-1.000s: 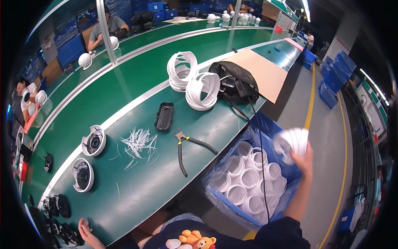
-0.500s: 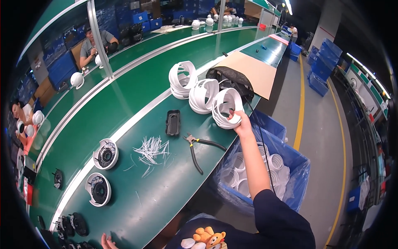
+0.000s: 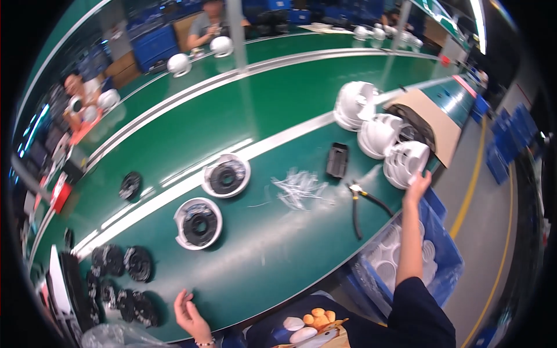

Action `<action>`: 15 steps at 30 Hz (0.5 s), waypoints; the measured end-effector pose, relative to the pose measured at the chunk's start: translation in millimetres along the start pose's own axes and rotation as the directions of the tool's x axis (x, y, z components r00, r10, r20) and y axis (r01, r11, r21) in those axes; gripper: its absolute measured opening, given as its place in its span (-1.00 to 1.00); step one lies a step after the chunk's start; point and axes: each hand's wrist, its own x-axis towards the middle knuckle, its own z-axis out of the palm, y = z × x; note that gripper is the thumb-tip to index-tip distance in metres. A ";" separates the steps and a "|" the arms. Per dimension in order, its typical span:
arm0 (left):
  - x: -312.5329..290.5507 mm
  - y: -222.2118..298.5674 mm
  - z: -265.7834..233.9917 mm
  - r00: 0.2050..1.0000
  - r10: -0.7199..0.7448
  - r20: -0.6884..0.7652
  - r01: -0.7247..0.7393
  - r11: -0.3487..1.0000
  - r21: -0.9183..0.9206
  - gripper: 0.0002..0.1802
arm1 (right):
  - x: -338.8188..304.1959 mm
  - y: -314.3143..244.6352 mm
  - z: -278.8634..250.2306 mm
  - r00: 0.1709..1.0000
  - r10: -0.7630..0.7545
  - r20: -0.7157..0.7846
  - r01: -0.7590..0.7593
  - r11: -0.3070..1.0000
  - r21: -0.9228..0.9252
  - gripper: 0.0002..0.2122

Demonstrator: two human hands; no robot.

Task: Assembling electronic light components into plastic housings on a factory production line.

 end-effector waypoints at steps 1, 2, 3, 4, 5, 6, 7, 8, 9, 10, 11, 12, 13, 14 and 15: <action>-1.0 0.0 1.2 1.000 0.010 -0.020 -0.011 1.000 -0.025 -0.69 | 9.4 16.9 -7.2 0.995 -0.095 -0.037 0.091 0.991 -0.098 -0.56; -1.5 -0.9 -0.9 0.999 0.006 -0.035 -0.007 1.000 -0.030 -0.69 | 6.7 24.1 -6.0 0.990 -0.124 -0.061 0.121 0.991 -0.051 -0.56; -0.3 -0.8 -2.5 0.999 -0.001 -0.042 0.000 1.000 -0.019 -0.70 | -4.1 4.8 -7.5 0.989 -0.141 -0.048 0.135 0.985 -0.109 -0.56; 0.2 -0.1 -1.2 0.999 -0.013 -0.043 0.011 0.999 -0.043 -0.71 | -14.5 -12.8 -8.9 0.969 -0.242 -0.048 0.236 0.966 -0.107 -0.53; 1.0 -0.2 2.4 1.000 0.001 -0.027 -0.003 0.999 -0.053 -0.72 | -22.5 -30.6 -13.5 0.893 -0.441 -0.085 0.419 0.886 -0.196 -0.51; -2.3 5.4 -1.8 0.999 0.028 -0.040 -0.030 0.998 -0.057 -0.72 | -40.4 -64.3 -12.5 0.859 -0.505 -0.086 0.495 0.862 -0.108 -0.50; -0.4 5.5 1.7 0.997 0.062 -0.039 -0.064 0.996 -0.055 -0.73 | -61.8 -102.9 -11.1 0.809 -0.586 -0.036 0.578 0.806 -0.128 -0.50; -0.1 5.2 1.3 0.997 0.058 -0.041 -0.059 0.997 -0.043 -0.73 | -80.6 -120.2 -1.4 0.776 -0.629 0.037 0.630 0.773 -0.081 -0.50; 2.0 2.6 2.9 0.997 0.074 -0.028 -0.075 0.996 -0.045 -0.74 | -95.4 -139.4 4.4 0.726 -0.681 0.097 0.687 0.726 -0.043 -0.50; 2.8 2.3 3.9 0.997 0.076 -0.028 -0.078 0.995 -0.063 -0.74 | -116.9 -157.7 15.1 0.701 -0.689 0.185 0.689 0.721 0.078 -0.48; 3.1 0.9 2.6 0.996 0.077 -0.034 -0.079 0.994 -0.073 -0.74 | -140.2 -168.5 28.9 0.605 -0.743 0.285 0.749 0.653 0.111 -0.48; 3.9 0.0 0.4 0.996 0.075 -0.040 -0.078 0.995 -0.062 -0.73 | -158.2 -178.0 38.2 0.491 -0.786 0.376 0.805 0.574 0.151 -0.48; 4.1 0.8 -0.4 0.996 0.072 -0.054 -0.076 0.995 -0.061 -0.73 | -170.7 -178.2 41.8 0.403 -0.790 0.462 0.856 0.504 0.116 -0.51; 3.4 1.7 -0.4 0.996 0.070 -0.056 -0.074 0.994 -0.080 -0.73 | -182.7 -182.4 47.5 0.324 -0.805 0.498 0.871 0.459 0.176 -0.54; 2.6 2.0 -1.7 0.996 0.067 -0.062 -0.073 0.993 -0.095 -0.73 | -196.3 -187.1 54.6 0.241 -0.816 0.526 0.877 0.415 0.242 -0.56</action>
